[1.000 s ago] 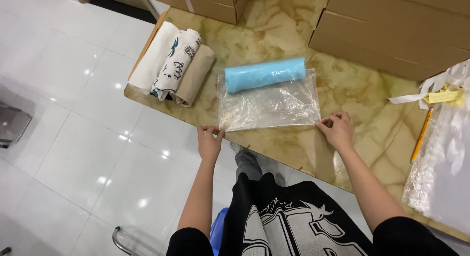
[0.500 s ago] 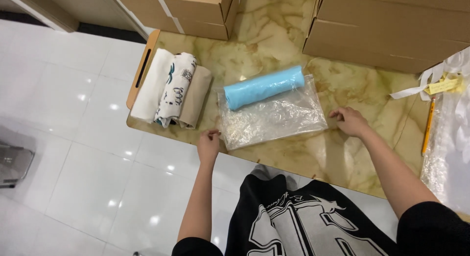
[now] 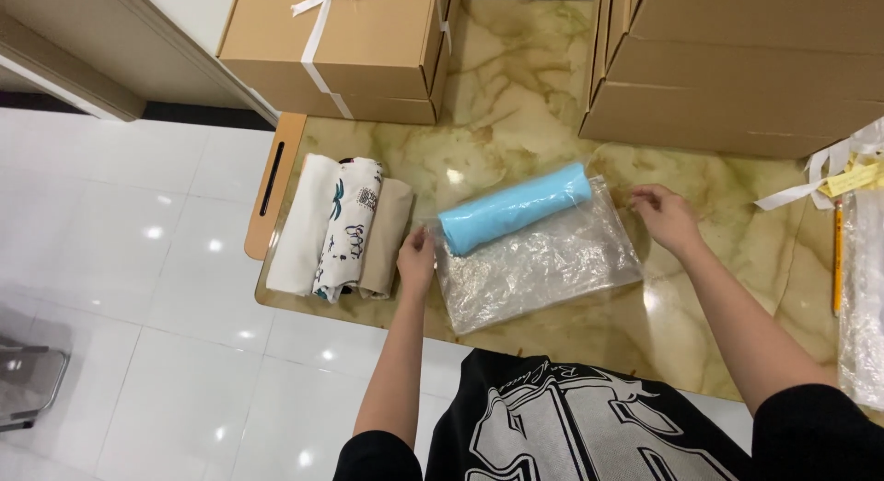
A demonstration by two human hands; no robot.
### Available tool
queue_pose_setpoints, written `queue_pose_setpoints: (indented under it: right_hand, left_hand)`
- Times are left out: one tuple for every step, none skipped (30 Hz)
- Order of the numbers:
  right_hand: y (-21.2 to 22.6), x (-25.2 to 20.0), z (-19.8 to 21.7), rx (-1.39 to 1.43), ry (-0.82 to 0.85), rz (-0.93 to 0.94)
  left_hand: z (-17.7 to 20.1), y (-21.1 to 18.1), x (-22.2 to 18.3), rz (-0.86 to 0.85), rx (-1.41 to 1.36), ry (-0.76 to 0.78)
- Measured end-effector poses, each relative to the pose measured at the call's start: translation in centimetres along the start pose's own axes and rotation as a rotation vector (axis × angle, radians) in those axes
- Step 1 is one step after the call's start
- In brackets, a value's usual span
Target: The person ties a white ribbon around a cardboard box and writes on a yellow sticky note attached to it. They then place a rolled blue cloth into a clear plastic bag, seal it, and place the bagged item into a cardboard box.
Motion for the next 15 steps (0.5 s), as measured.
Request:
queue_pose_setpoints:
  right_hand:
    - [0.5,0.7,-0.4,0.004,-0.007,-0.010]
    - [0.9,1.5,-0.7,0.007,-0.015,-0.021]
    - [2.7,1.5,-0.4,0.010,-0.020,-0.022]
    - [4.3,1.6,-0.2,0.012,-0.003,-0.051]
    - [5.7,1.5,0.0,0.012,0.017,-0.081]
    - [6.7,1.9,-0.1,0.012,0.016,-0.084]
    - [7.4,2.4,-0.5,0.097,0.059,-0.118]
    - [8.2,2.7,-0.9,0.183,0.102,-0.152]
    - [8.5,3.1,-1.0,0.181,0.104,-0.152]
    - [8.6,3.3,-1.3,0.215,0.153,-0.182]
    - [8.8,3.4,-1.8,0.249,0.206,-0.212]
    - [9.0,3.8,-2.2,0.248,0.211,-0.212]
    - [8.9,3.9,-2.7,0.268,0.238,-0.249]
    - [8.9,3.9,-3.1,0.287,0.265,-0.287]
    - [8.5,4.2,-3.5,0.286,0.263,-0.282]
  left_hand:
    - [-0.1,1.2,1.1,0.040,-0.071,0.010]
    - [-0.2,2.3,2.2,0.080,-0.142,0.021]
    - [-0.2,2.3,2.7,0.075,-0.140,0.024]
    - [-0.2,2.4,3.1,0.104,-0.150,0.043]
    - [-0.3,2.6,3.3,0.137,-0.161,0.061]
    - [-0.1,2.1,3.2,0.137,-0.159,0.064]
    - [-0.1,1.7,3.1,0.135,-0.185,0.080]
    - [-0.1,1.3,2.9,0.133,-0.210,0.096]
    - [-0.2,1.0,3.0,0.135,-0.211,0.095]
    - [-0.3,0.7,3.1,0.137,-0.215,0.099]
    - [-0.2,0.7,3.0,0.141,-0.218,0.100]
    - [-0.3,0.5,3.1,0.145,-0.218,0.097]
    - [-0.4,0.5,3.0,0.132,-0.230,0.088]
    - [-0.5,0.4,2.8,0.120,-0.243,0.078]
    - [-0.6,0.1,2.4,0.116,-0.246,0.077]
Point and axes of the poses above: each hand's wrist, its own x-axis towards the middle knuckle, its own z-axis out of the back of the hand, y = z × x, the point moved 5 cm from there along x, towards the middle knuckle, and after that the axes turned 12 degrees about -x, right-handed, at the moved point
